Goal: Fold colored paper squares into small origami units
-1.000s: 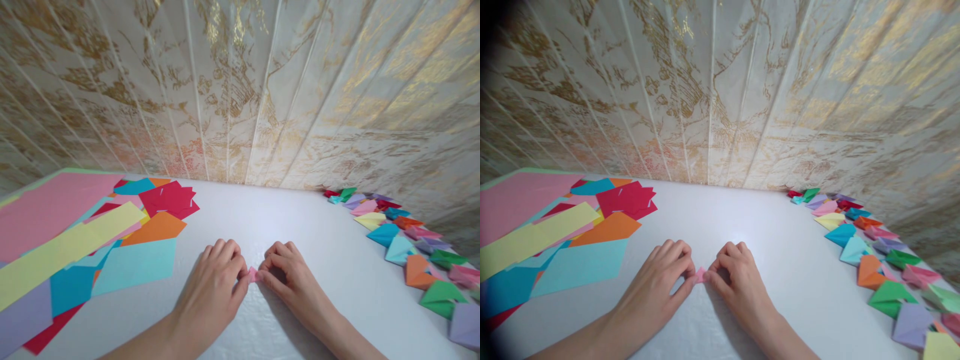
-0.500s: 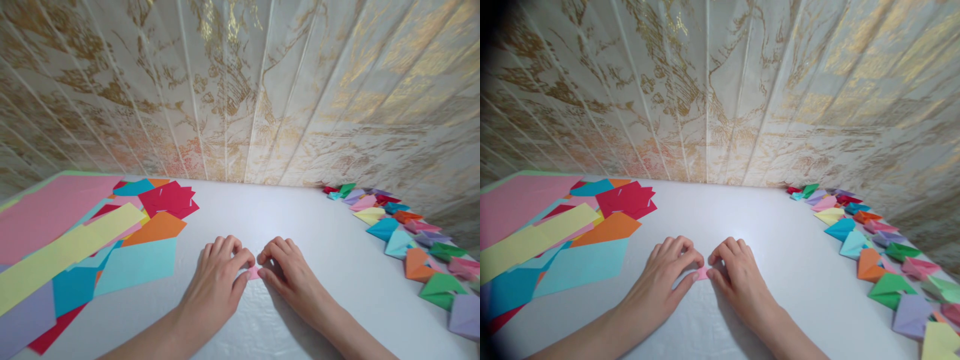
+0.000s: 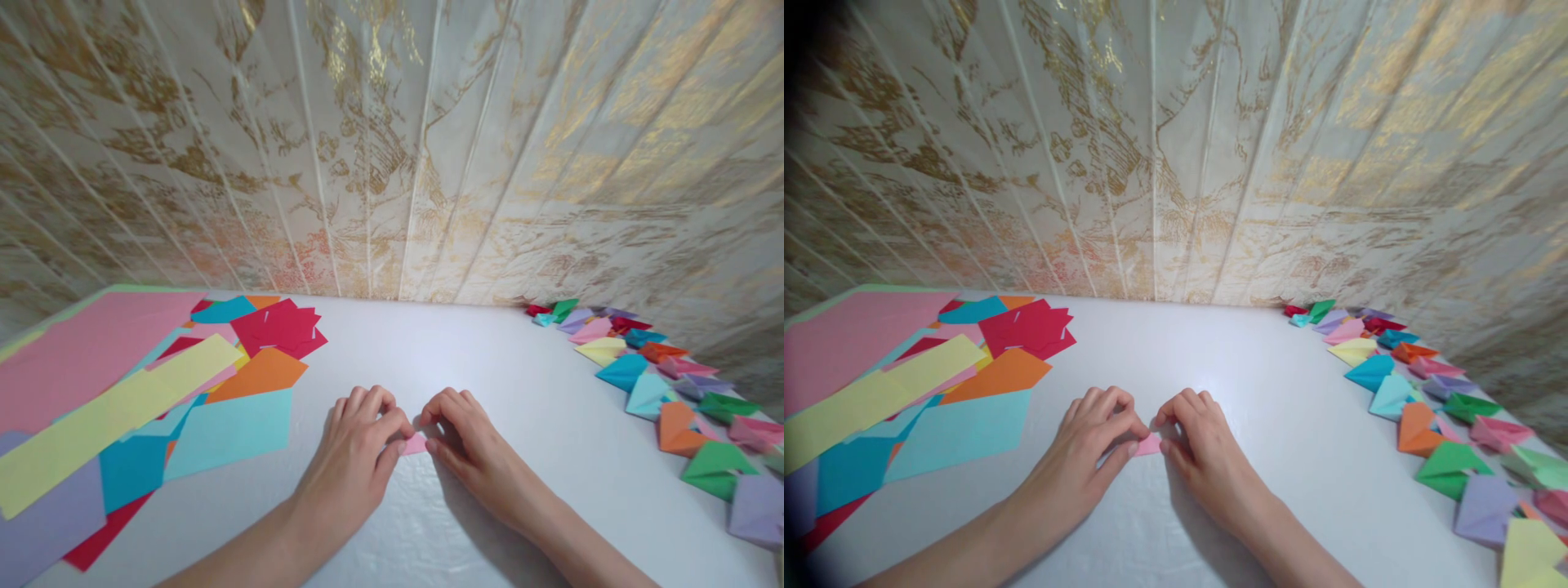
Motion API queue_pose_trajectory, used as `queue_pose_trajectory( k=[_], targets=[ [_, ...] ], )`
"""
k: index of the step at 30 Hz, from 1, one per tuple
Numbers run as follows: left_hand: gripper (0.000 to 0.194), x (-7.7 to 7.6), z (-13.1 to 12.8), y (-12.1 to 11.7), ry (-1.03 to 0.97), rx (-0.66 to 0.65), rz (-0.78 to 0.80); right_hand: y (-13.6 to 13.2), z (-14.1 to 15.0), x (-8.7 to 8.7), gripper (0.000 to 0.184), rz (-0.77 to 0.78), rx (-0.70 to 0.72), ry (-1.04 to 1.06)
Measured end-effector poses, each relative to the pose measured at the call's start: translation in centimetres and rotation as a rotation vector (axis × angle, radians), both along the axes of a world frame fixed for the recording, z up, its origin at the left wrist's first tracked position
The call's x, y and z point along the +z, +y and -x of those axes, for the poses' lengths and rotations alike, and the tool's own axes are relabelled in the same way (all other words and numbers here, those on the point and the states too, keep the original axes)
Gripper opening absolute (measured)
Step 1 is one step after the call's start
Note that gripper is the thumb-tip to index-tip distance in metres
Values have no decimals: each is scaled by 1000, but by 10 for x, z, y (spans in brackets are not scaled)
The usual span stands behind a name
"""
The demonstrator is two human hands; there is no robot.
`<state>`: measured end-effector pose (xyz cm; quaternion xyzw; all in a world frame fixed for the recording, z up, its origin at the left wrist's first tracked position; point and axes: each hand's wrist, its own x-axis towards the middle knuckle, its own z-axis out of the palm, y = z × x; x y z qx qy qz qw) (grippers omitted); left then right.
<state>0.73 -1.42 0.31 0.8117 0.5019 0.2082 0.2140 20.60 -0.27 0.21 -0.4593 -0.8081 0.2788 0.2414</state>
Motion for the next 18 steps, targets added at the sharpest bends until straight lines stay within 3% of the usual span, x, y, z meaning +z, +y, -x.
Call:
queue_pose_trajectory(
  k=[4, 9, 14, 18],
  targets=[
    [21, 1, 6, -3, -16, -49, -20, -4, 2, 1, 18, -45, 79, -21],
    [13, -1, 6, 6, -5, -38, -68, -5, 13, 1, 13, -118, 51, -187],
    [13, -1, 2, 8, -174, 7, -50, -5, 13, 6, 9, 37, -58, -55],
    [9, 0, 0, 0, -472, 85, 227, -6, 13, 10, 10, 218, -135, 195]
  ],
)
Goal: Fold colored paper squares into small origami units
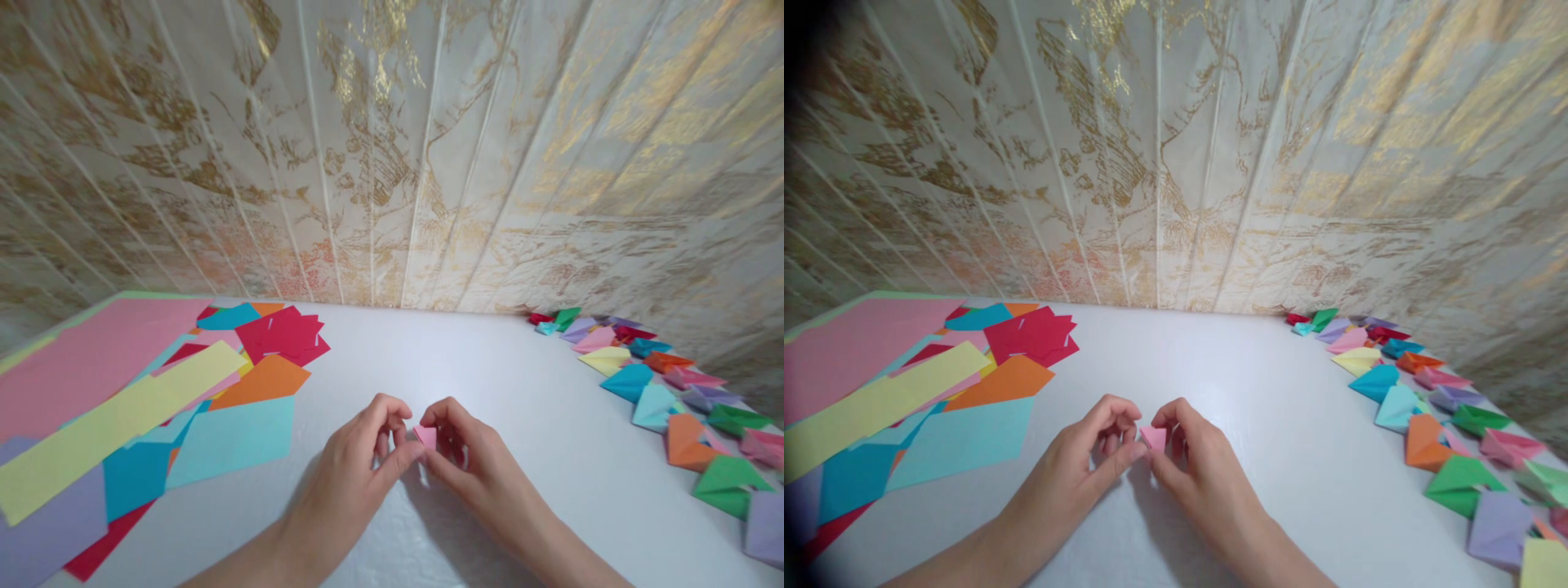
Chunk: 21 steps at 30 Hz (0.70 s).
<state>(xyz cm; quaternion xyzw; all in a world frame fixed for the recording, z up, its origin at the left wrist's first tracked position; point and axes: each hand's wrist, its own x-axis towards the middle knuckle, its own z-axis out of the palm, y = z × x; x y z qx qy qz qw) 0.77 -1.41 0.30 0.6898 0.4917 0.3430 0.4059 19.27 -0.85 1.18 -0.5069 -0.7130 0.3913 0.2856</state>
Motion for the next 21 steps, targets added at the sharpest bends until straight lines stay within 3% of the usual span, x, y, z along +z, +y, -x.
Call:
queue_pose_trajectory(
  k=[3, 7, 12, 21],
  targets=[
    [15, -3, -2, -4, -195, -96, 188, 0, 1, -1, 20, 83, -27, 137],
    [22, -8, -4, -6, -221, -151, 204, -2, 3, -7, 34, 198, -30, 296],
    [13, -7, -6, -7, -243, -126, 212, -7, 5, -11, 38, 242, -2, 420],
    [10, -11, -7, -9, -207, -123, 182, -11, 2, -7, 23, 98, 152, 213]
  ],
)
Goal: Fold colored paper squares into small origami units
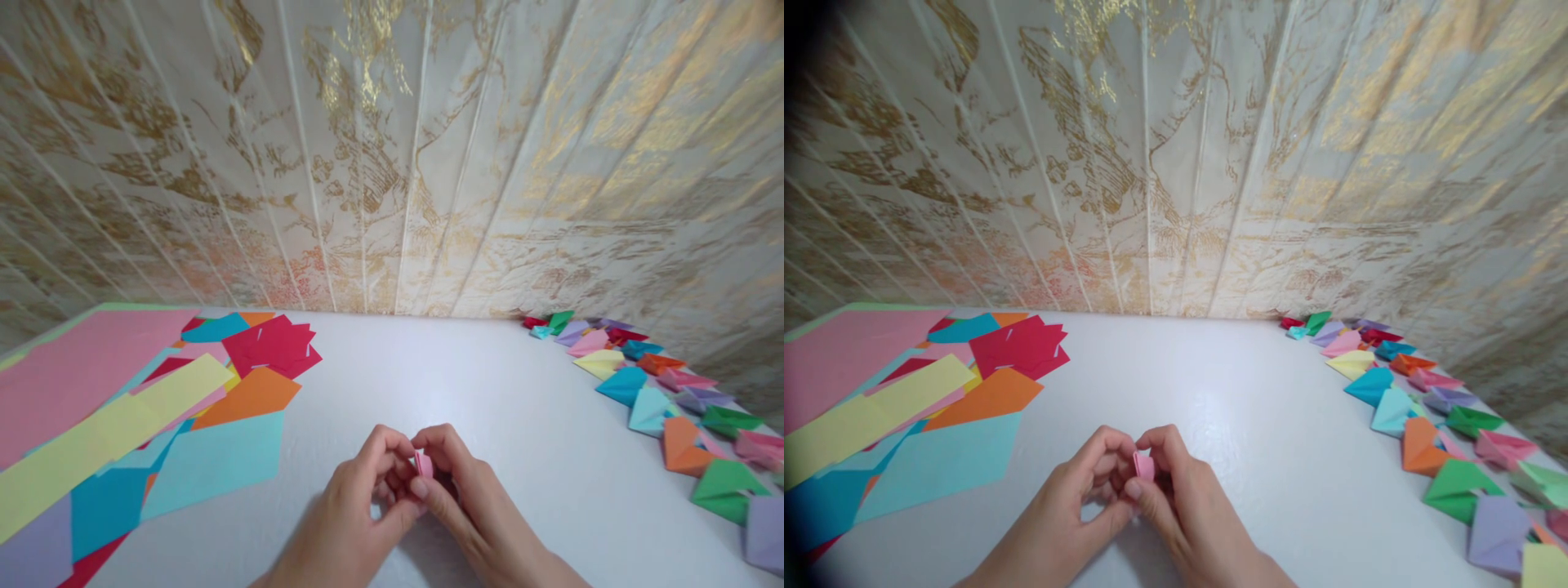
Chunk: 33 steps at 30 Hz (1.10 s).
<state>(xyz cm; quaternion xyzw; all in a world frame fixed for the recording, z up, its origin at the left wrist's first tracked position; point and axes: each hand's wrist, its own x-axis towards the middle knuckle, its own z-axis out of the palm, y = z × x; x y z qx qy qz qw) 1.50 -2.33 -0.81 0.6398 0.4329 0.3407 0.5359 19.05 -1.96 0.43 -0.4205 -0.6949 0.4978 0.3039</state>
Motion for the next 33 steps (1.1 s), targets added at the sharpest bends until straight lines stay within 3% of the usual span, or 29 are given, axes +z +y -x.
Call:
queue_pose_trajectory(
  k=[11, 20, 26, 33],
  targets=[
    [4, -2, -1, 0, -61, -12, 18, -1, -1, -1, 20, -174, 44, -208],
    [14, -2, 1, 3, -44, 2, 35, 5, -4, 0, 46, -548, -63, -418],
    [7, 1, 0, 2, 19, 10, -57, 0, -2, -6, 46, -478, -26, -252],
    [6, 2, 1, 3, 28, 38, -47, -1, -1, -5, 44, -392, -9, -182]
  ],
)
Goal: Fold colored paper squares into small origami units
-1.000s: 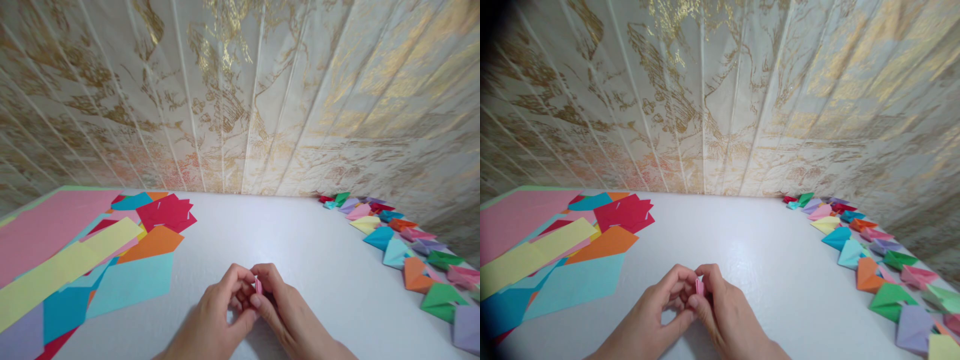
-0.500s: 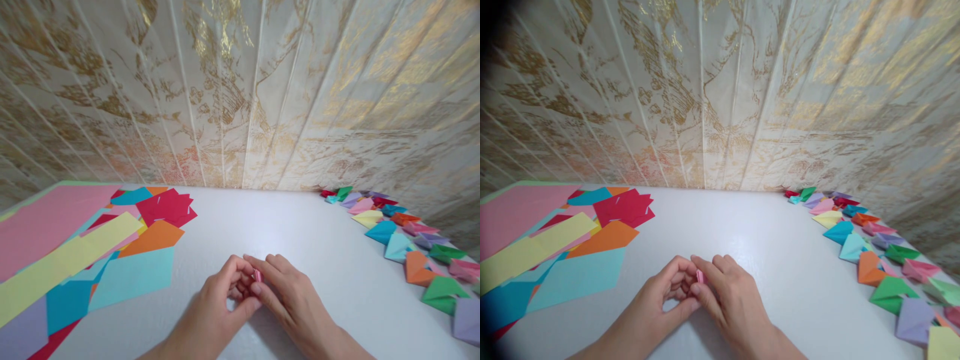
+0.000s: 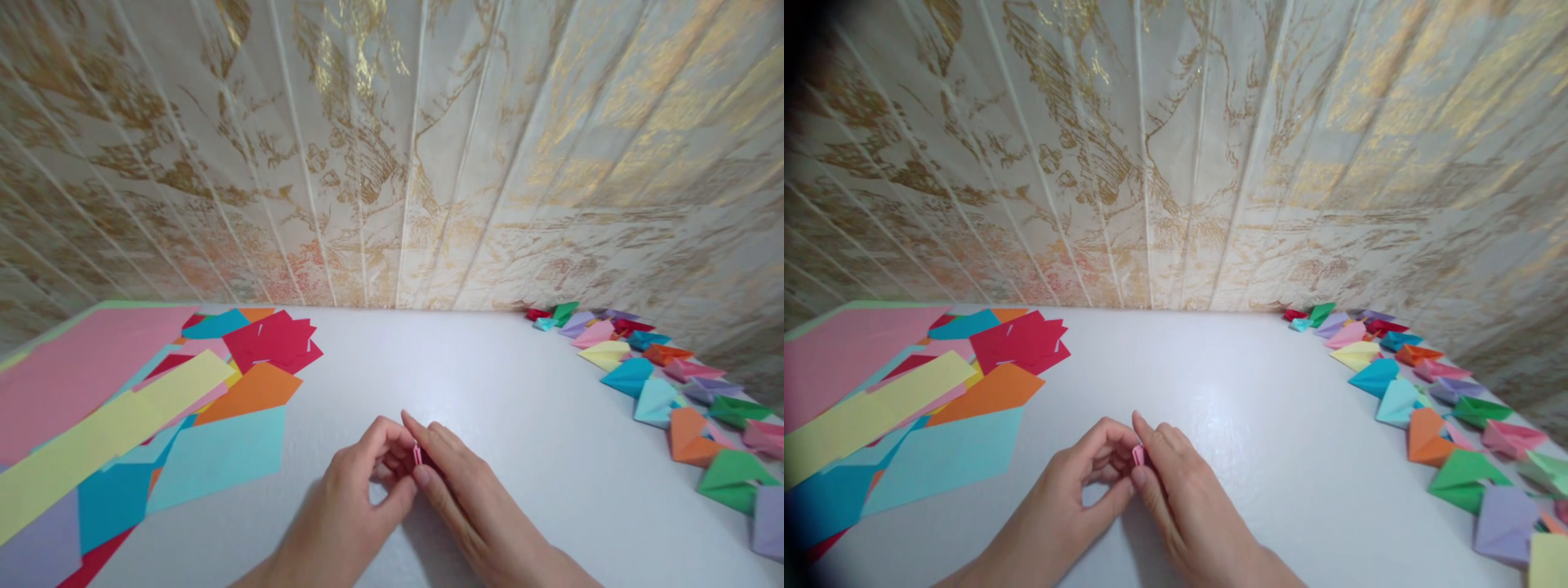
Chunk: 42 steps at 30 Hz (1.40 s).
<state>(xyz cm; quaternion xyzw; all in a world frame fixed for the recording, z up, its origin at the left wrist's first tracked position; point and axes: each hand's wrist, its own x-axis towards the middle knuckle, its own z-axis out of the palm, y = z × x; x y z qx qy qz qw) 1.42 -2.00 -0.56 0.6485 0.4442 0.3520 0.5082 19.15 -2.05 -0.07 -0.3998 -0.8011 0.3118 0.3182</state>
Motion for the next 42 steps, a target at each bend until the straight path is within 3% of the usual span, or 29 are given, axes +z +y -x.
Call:
queue_pose_trajectory(
  k=[8, 16, 19, 22, 27, 33, 42],
  targets=[
    [9, -1, 1, 1, -46, 54, 45, 2, -3, -7, 57, -108, 33, 8],
    [5, 9, 3, 5, -366, 64, 195, 4, -6, -1, 54, -66, 45, 159],
    [18, 15, 4, 4, -428, 0, 248, 4, -5, 3, 57, -76, 67, 205],
    [27, 16, 4, 3, -378, -31, 278, 4, -5, 3, 56, -112, 88, 193],
    [23, 8, 2, 4, -319, 32, 264, 4, -4, 3, 48, -78, 87, 159],
    [19, 3, 1, 4, -103, 57, 170, 6, 0, 7, 12, 81, -69, 259],
    [18, 12, -1, -3, 103, 28, 84, 4, 1, 14, 30, 216, -198, 313]
  ],
)
